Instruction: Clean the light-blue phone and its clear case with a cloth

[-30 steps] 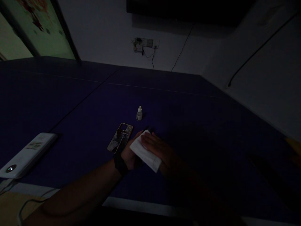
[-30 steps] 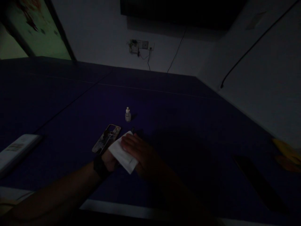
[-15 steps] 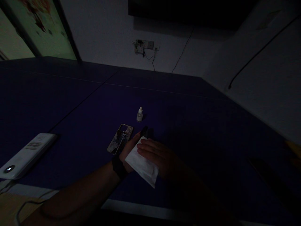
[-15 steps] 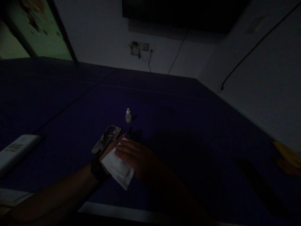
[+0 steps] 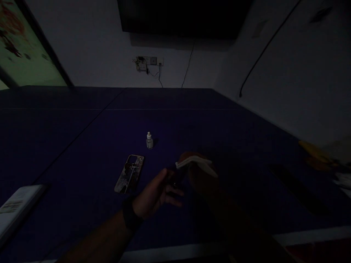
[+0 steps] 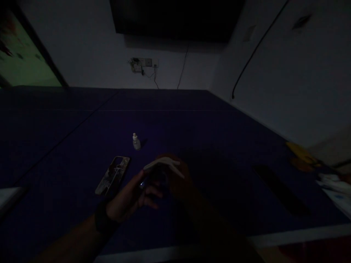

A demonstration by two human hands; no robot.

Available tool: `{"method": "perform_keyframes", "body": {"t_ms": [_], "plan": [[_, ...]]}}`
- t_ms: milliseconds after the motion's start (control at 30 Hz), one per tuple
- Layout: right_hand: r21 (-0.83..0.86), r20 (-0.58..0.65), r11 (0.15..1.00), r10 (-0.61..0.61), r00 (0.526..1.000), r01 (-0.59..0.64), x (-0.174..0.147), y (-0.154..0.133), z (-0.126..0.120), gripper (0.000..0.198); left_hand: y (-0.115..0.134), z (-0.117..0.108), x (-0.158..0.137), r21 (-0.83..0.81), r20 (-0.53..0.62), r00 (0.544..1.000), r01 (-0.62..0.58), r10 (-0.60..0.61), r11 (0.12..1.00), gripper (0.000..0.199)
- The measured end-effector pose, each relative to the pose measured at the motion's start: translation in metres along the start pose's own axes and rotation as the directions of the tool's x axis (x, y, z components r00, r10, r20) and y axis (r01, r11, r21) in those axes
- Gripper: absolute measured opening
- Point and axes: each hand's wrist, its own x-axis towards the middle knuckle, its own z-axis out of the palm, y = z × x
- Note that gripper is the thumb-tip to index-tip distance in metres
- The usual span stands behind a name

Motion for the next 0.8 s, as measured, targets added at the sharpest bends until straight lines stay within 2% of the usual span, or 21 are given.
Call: {"method": "perform_keyframes", "body": {"t_ms": [67, 167, 300, 400, 500, 567, 600, 667, 733, 800], "plan": [[0.032, -0.042, 0.997, 0.077, 0.996, -0.076, 0.001, 0.000, 0.007, 0.039, -0.005, 0.000, -0.001, 0.089, 0.044, 0.994, -0.108, 0.105, 0.990, 0.058], [0.111, -0.049, 0.982, 0.158, 0.986, -0.152, 0.002, 0.000, 0.021, 0.038, -0.013, -0.001, -0.001, 0.263, 0.120, 0.948, -0.317, 0.295, 0.911, 0.082], [0.292, -0.004, 0.926, 0.251, 0.968, -0.239, -0.004, -0.001, 0.037, 0.043, -0.018, 0.000, -0.002, 0.486, 0.116, 0.907, -0.406, 0.404, 0.774, 0.108], [0.373, -0.012, 0.877, 0.331, 0.944, -0.302, -0.007, -0.002, 0.040, 0.048, -0.016, -0.001, -0.003, 0.523, 0.129, 0.889, -0.438, 0.440, 0.731, 0.103], [0.263, -0.117, 0.922, 0.323, 0.939, -0.284, -0.007, -0.009, 0.034, 0.042, -0.013, -0.008, -0.005, 0.651, 0.120, 0.859, -0.447, 0.498, 0.614, 0.090], [0.187, -0.165, 0.960, 0.242, 0.956, -0.211, -0.007, -0.018, 0.028, 0.039, -0.011, -0.014, -0.005, 0.752, 0.127, 0.826, -0.441, 0.549, 0.490, 0.085], [0.125, -0.166, 0.983, 0.151, 0.975, -0.131, -0.007, -0.023, 0.025, 0.039, -0.010, -0.017, -0.005, 0.787, 0.142, 0.809, -0.441, 0.570, 0.431, 0.084], [-0.017, -0.077, 0.995, -0.097, 0.992, 0.096, -0.008, -0.030, 0.020, 0.043, -0.009, -0.022, -0.005, 0.818, 0.187, 0.773, -0.464, 0.606, 0.340, 0.085], [-0.113, 0.043, 0.949, -0.292, 0.956, 0.295, -0.009, -0.033, 0.018, 0.049, -0.008, -0.025, -0.006, 0.818, 0.236, 0.735, -0.503, 0.635, 0.279, 0.087], [-0.183, 0.111, 0.900, -0.380, 0.918, 0.395, -0.009, -0.033, 0.017, 0.053, -0.007, -0.026, -0.007, 0.814, 0.270, 0.708, -0.530, 0.652, 0.238, 0.091]]}}
